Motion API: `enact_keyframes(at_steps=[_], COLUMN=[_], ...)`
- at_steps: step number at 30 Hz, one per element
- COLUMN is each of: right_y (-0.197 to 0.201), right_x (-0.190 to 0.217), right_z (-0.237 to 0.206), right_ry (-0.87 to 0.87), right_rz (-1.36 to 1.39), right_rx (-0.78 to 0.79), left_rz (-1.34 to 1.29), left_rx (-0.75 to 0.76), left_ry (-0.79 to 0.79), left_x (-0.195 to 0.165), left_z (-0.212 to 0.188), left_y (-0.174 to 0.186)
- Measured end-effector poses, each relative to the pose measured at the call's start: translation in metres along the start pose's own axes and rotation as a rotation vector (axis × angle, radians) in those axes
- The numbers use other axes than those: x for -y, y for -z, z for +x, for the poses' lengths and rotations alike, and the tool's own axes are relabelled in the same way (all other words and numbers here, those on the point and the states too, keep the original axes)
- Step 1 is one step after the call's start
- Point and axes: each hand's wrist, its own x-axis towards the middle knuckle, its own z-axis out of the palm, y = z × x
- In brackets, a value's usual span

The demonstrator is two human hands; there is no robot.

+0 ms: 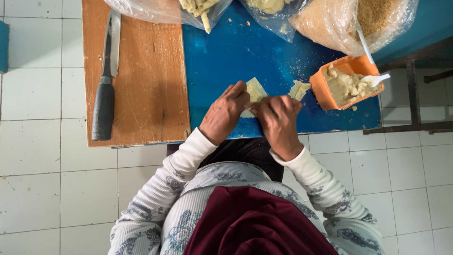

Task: The person folds thin square pastry sheets into an accordion zigzag shape on a blue work table, spoons a beige filling from an orange container onto the folded sheet, then rolls and pinches it into a filled tube and places the finished roll into a plastic bag with other completed rolls.

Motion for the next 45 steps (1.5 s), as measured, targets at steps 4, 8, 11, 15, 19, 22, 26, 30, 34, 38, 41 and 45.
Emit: enact_keyframes(at_steps=[4,8,11,15,19,22,26,30,34,38,41,45], right_y=[0.007,0.015,0.016,0.009,0.002,0.0,0.002,0.003,0.004,0.005,0.011,0.047], right_x=[0.011,0.019,0.023,0.022,0.013,0.002,-0.014,-0.015,-0.022,-0.042,-0.055,-0.069], right_z=[-0.008,-0.014,-0.015,-0.012,-0.001,0.014,0.034,0.041,0.065,0.117,0.148,0.145], right_ry=[0.031,0.013,-0.019,-0.042,-0.032,-0.006,-0.045,-0.009,-0.055,-0.219,-0.203,0.078], right_rz=[-0.158,-0.232,-0.286,-0.338,-0.41,-0.387,-0.04,0.193,0.323,0.617,1.012,0.725], right_rx=[-0.023,0.046,0.072,0.1,0.182,0.199,0.191,0.178,0.23,0.148,-0.001,-0.257], left_rz=[0.09,0.146,0.176,0.285,0.506,0.57,0.563,0.564,0.546,0.55,0.542,0.529], left_rx=[-0.024,-0.07,-0.117,-0.087,-0.025,0.0,-0.002,-0.007,0.019,0.036,0.041,0.06], left_ry=[-0.016,0.001,0.031,0.021,-0.038,-0.06,-0.067,-0.068,-0.06,-0.051,-0.054,-0.06], left_x=[-0.001,-0.002,-0.005,-0.013,-0.018,-0.019,-0.02,-0.022,-0.023,-0.025,-0.027,-0.029], left_z=[-0.002,-0.007,-0.017,-0.035,-0.044,-0.044,-0.042,-0.04,-0.039,-0.041,-0.042,-0.043], left_y=[-0.003,-0.007,-0.009,-0.012,-0.015,-0.015,-0.011,-0.008,-0.006,-0.007,-0.009,-0.007])
